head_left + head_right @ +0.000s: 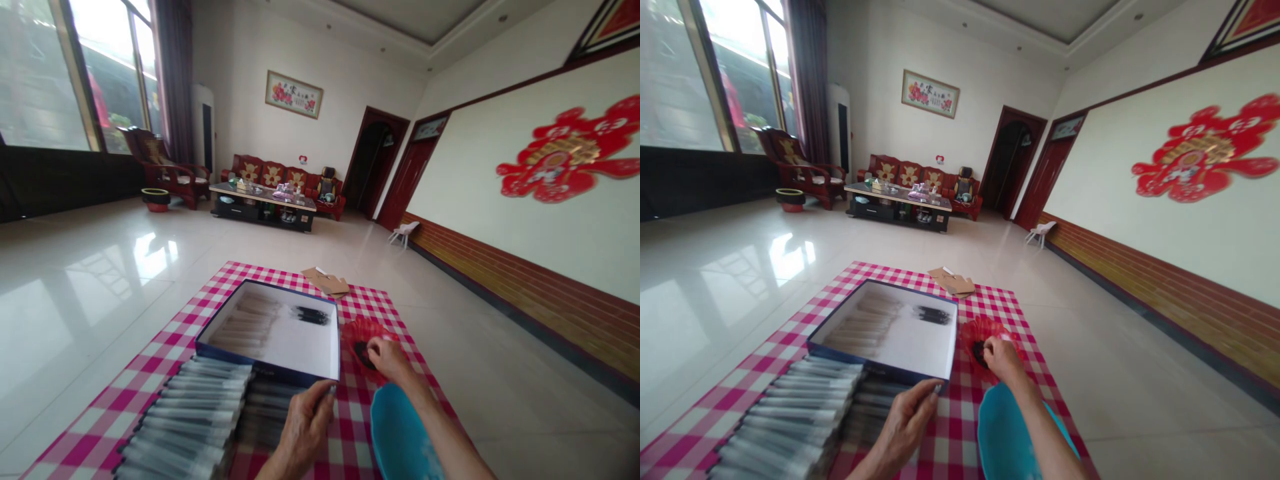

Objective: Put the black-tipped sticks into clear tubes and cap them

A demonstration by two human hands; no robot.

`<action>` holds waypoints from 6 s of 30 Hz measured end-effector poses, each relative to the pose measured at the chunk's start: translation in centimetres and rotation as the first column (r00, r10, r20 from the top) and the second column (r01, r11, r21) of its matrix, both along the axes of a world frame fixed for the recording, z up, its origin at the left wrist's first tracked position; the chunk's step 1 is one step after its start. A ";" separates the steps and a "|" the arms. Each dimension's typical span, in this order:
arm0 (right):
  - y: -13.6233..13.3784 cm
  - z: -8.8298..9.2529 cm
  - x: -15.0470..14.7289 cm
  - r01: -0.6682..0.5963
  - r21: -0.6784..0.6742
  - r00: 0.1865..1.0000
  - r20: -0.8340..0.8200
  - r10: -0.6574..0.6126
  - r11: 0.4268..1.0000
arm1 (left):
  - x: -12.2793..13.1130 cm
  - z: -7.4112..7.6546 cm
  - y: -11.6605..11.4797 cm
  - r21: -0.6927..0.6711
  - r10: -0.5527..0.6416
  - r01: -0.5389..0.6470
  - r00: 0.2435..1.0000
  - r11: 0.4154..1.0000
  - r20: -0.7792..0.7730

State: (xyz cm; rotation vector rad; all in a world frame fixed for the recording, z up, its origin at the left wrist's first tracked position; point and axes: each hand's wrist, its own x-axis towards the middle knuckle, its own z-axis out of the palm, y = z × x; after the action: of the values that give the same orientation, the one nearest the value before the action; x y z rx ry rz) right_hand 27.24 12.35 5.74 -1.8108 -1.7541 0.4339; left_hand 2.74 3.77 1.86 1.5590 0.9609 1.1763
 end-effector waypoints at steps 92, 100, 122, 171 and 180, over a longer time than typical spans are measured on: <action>-9.1 -0.5 -12.2 -0.144 0.123 0.864 -0.469 0.185 0.982 | -3.6 3.9 0.5 0.479 0.285 0.005 0.799 0.878 -0.529; -9.1 -0.9 -13.3 -0.113 0.264 0.914 -0.351 0.205 0.958 | -3.3 3.9 0.3 0.531 0.282 0.079 0.777 0.844 -0.563; -8.7 -1.3 -13.2 -0.033 0.219 0.951 -0.292 0.097 0.975 | -3.2 3.3 0.6 0.515 0.275 0.063 0.787 0.855 -0.552; -9.2 -0.3 -13.8 -0.065 0.160 0.933 -0.340 0.117 0.985 | -3.6 3.9 0.5 0.495 0.264 0.078 0.769 0.865 -0.582; -8.1 0.2 -12.8 0.249 0.039 0.764 -0.622 -0.171 0.968 | -3.1 4.1 0.0 0.449 0.384 -0.282 0.910 0.848 -0.154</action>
State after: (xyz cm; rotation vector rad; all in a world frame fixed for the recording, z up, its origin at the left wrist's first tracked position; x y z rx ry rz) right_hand 14.40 4.28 5.98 -1.5187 -1.0830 0.7153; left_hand -0.36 3.73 5.96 1.9632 1.2377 1.5428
